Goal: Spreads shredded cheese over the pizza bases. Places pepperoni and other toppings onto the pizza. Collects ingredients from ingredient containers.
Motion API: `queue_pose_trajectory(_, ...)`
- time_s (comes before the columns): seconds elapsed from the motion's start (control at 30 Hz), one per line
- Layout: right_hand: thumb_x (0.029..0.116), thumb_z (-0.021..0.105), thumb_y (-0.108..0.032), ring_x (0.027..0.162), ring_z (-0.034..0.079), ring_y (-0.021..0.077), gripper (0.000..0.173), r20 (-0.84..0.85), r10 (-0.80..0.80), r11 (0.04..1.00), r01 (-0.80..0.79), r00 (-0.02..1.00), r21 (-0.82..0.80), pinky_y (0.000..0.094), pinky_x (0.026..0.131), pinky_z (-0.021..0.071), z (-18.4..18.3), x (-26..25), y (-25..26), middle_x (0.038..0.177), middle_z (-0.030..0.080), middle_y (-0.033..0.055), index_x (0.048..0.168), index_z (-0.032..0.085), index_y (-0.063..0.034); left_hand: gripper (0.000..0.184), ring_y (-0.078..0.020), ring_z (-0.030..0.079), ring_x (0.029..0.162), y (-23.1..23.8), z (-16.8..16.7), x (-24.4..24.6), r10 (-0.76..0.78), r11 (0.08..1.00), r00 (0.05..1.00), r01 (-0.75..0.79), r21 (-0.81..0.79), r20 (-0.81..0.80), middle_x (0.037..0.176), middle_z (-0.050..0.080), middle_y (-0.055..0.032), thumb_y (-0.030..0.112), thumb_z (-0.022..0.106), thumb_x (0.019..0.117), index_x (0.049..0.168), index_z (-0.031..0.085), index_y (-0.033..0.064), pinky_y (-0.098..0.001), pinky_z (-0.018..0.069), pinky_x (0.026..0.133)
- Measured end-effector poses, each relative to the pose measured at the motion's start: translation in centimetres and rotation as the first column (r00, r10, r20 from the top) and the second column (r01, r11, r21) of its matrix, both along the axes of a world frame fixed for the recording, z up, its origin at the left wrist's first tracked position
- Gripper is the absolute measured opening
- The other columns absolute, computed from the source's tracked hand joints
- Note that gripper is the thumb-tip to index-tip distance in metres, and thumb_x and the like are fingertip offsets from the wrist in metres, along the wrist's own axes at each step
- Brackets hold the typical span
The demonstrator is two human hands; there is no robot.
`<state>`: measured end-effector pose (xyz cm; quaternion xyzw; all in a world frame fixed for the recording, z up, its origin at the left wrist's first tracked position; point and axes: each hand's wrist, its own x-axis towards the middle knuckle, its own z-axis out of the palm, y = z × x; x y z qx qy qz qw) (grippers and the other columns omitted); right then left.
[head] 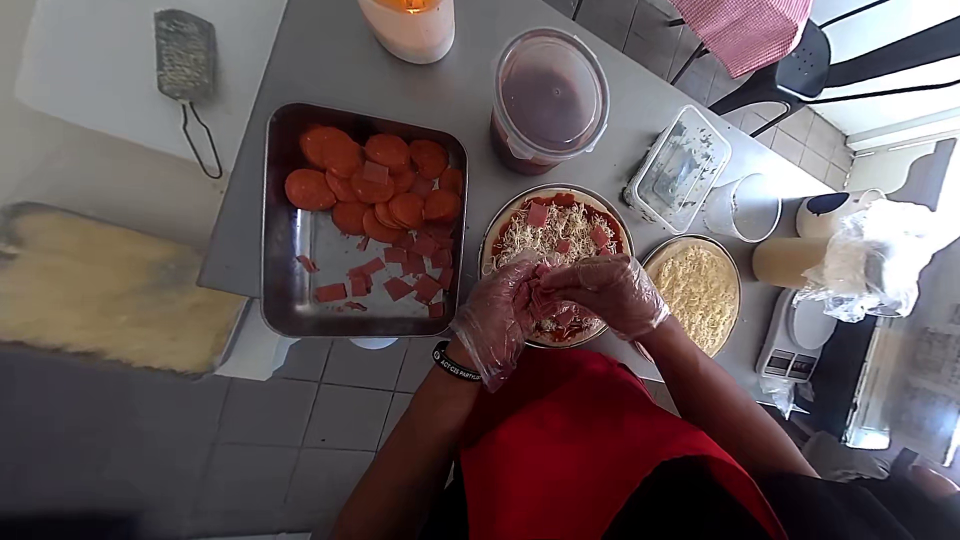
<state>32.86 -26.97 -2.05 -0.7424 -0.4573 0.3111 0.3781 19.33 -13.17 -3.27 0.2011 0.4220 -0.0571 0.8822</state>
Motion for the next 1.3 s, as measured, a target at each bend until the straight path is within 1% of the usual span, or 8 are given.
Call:
queue_pose_trajectory(0.13, 0.0867, 0.077, -0.002, 0.092, 0.073, 0.0076, 0.014, -0.099, -0.016, 1.0, 0.015, 0.995, -0.016, 0.0284, 0.088, 0.0601, -0.2, 0.5, -0.2, 0.099, 0.079, 0.0031, 0.099, 0.081, -0.0071, 0.036, -0.0201, 0.072, 0.089, 0.1, 0.3, 0.4, -0.026, 1.0, 0.998, 0.025, -0.013, -0.052, 0.101, 0.07, -0.0098, 0.03, 0.039, 0.1108, 0.12, 0.061, 0.0044, -0.0368, 0.0616, 0.082)
queue_pose_trajectory(0.23, 0.0907, 0.072, 0.001, 0.085, 0.072, 0.008, 0.014, -0.195, -0.225, 0.974, 0.218, 0.955, -0.055, 0.0271, 0.078, 0.0618, -0.2, 1.0, -0.3, 0.1, 0.077, 0.0053, 0.103, 0.077, -0.0016, 0.034, -0.0208, 0.072, 0.09, 0.1, 0.4, 0.6, -0.018, 1.0, 0.996, 0.017, -0.015, -0.087, 0.104, 0.07, -0.011, 0.028, 0.041, 0.1106, 0.124, 0.06, 0.0036, -0.0353, 0.0617, 0.081)
queue_pose_trajectory(0.4, 0.0977, 0.068, -0.016, 0.096, 0.072, 0.0138, 0.018, 0.154, -0.505, 0.779, 0.525, 0.849, -0.342, 0.0435, 0.091, 0.0572, -0.5, 5.6, 0.8, 0.104, 0.077, 0.0031, 0.114, 0.076, -0.012, 0.038, -0.0255, 0.073, 0.102, 0.5, 0.6, -0.6, 0.029, 0.999, 0.999, -0.028, 0.022, -0.042, 0.116, 0.071, -0.0155, 0.028, 0.04, 0.1112, 0.128, 0.061, 0.002, -0.0366, 0.0614, 0.087)
queue_pose_trajectory(0.53, 0.0947, 0.072, -0.018, 0.096, 0.072, 0.0182, 0.02, 0.192, -0.397, 0.776, 0.44, 0.898, -0.451, 0.0484, 0.09, 0.0562, -1.8, 5.6, 2.2, 0.103, 0.077, 0.0045, 0.114, 0.075, -0.0128, 0.04, -0.0279, 0.073, 0.103, 1.1, 0.7, -1.2, 0.054, 0.998, 0.997, -0.052, 0.038, -0.056, 0.118, 0.071, -0.0172, 0.028, 0.039, 0.1114, 0.127, 0.063, 0.0008, -0.0395, 0.0613, 0.088)
queue_pose_trajectory(0.7, 0.093, 0.072, -0.018, 0.096, 0.069, 0.0351, 0.02, 0.5, -0.3, 0.887, 0.431, 0.812, -0.168, 0.0539, 0.085, 0.0541, -4.0, 4.7, 1.7, 0.101, 0.071, 0.0182, 0.107, 0.074, -0.0038, 0.041, -0.0268, 0.072, 0.106, 1.5, 0.6, -1.8, 0.057, 0.997, 0.998, -0.055, 0.06, -0.037, 0.12, 0.07, -0.0163, 0.029, 0.036, 0.112, 0.13, 0.061, 0.002, -0.0382, 0.06, 0.091)
queue_pose_trajectory(0.97, 0.091, 0.073, -0.011, 0.097, 0.07, 0.0318, 0.009, 0.507, -0.285, 0.935, 0.352, 0.814, -0.04, 0.0492, 0.089, 0.0542, -5.3, 3.9, 1.6, 0.1, 0.075, 0.013, 0.096, 0.081, -0.0106, 0.036, -0.0181, 0.073, 0.097, 1.5, 0.8, -0.7, 0.127, 0.992, 0.991, -0.127, 0.012, -0.03, 0.111, 0.073, -0.0092, 0.034, 0.043, 0.11, 0.122, 0.063, 0.0063, -0.0299, 0.061, 0.082)
queue_pose_trajectory(1.17, 0.0874, 0.079, -0.017, 0.104, 0.067, 0.033, 0.024, 0.497, -0.025, 0.997, 0.061, 0.867, -0.056, 0.051, 0.093, 0.053, -4.6, 3.3, 4.6, 0.111, 0.075, 0.0109, 0.111, 0.079, -0.0112, 0.043, -0.0249, 0.072, 0.108, 1.6, 0.4, -1.2, 0.101, 0.993, 0.995, -0.1, 0.062, 0.002, 0.121, 0.071, -0.014, 0.033, 0.037, 0.1113, 0.129, 0.063, 0.0036, -0.0369, 0.0605, 0.09)
queue_pose_trajectory(1.3, 0.0912, 0.071, -0.014, 0.099, 0.071, 0.0337, 0.018, 0.582, 0.028, 1.0, -0.022, 0.813, -0.017, 0.0483, 0.09, 0.0547, -6.1, 3.5, 5.5, 0.105, 0.077, 0.011, 0.107, 0.078, -0.01, 0.046, -0.0275, 0.071, 0.11, 1.9, 0.4, -1.9, 0.138, 0.987, 0.99, -0.139, 0.078, 0.008, 0.123, 0.07, -0.0162, 0.033, 0.032, 0.1127, 0.13, 0.061, 0.0015, -0.0394, 0.0598, 0.093)
